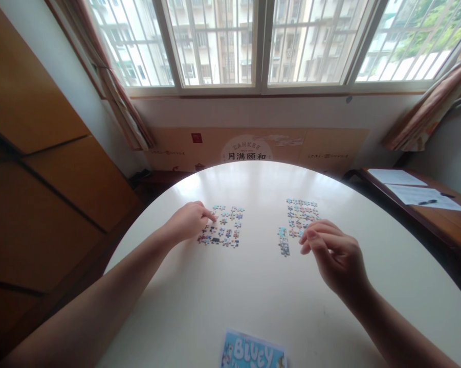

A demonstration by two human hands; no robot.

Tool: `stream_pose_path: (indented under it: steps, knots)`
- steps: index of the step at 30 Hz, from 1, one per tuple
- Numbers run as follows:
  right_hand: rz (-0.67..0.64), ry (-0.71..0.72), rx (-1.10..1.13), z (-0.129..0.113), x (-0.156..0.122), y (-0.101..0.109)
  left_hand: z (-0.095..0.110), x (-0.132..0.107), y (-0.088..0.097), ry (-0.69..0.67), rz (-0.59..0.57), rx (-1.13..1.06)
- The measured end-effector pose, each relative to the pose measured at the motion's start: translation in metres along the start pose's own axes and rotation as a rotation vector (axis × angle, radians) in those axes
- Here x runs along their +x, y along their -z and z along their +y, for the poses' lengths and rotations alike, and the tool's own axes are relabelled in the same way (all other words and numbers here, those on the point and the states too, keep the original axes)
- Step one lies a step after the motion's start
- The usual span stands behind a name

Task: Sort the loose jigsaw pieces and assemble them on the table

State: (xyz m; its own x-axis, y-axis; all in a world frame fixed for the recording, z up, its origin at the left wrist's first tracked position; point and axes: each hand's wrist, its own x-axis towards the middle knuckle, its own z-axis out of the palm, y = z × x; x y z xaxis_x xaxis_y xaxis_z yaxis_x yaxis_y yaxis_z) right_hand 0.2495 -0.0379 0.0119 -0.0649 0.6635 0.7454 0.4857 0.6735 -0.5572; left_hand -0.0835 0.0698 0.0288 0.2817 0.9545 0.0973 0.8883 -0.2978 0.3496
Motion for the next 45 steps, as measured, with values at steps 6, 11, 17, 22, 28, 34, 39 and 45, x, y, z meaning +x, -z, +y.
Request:
stream_pose_path:
  steps: [6, 11, 17, 22, 28, 34, 39, 45]
  knots:
    - [-0.006, 0.007, -0.011, 0.0, 0.0, 0.0, -0.006, -0.002, 0.011, -0.02, -0.02, 0.034]
    - [-0.014, 0.017, -0.005, 0.002, -0.001, 0.001, -0.007, -0.001, 0.022, 0.207, -0.13, 0.171]
    - [-0.015, 0.018, 0.012, 0.0, 0.0, 0.0, -0.006, -0.001, 0.034, 0.309, -0.135, 0.288]
    - [-0.008, 0.01, 0.021, -0.002, 0.0, -0.001, -0.011, 0.001, 0.028, 0.335, -0.14, 0.309]
    - [-0.009, -0.009, 0.03, 0.001, -0.002, -0.001, -0.017, 0.005, 0.022, 0.325, -0.126, 0.346]
    - [0.002, -0.029, 0.035, 0.002, -0.002, -0.001, -0.022, 0.006, 0.023, 0.308, -0.14, 0.342]
    - [0.005, -0.043, 0.039, 0.003, -0.002, -0.002, -0.028, 0.007, 0.021, 0.286, -0.166, 0.321]
    - [0.004, -0.042, 0.033, 0.002, 0.002, -0.001, -0.029, 0.009, 0.024, 0.308, -0.164, 0.406]
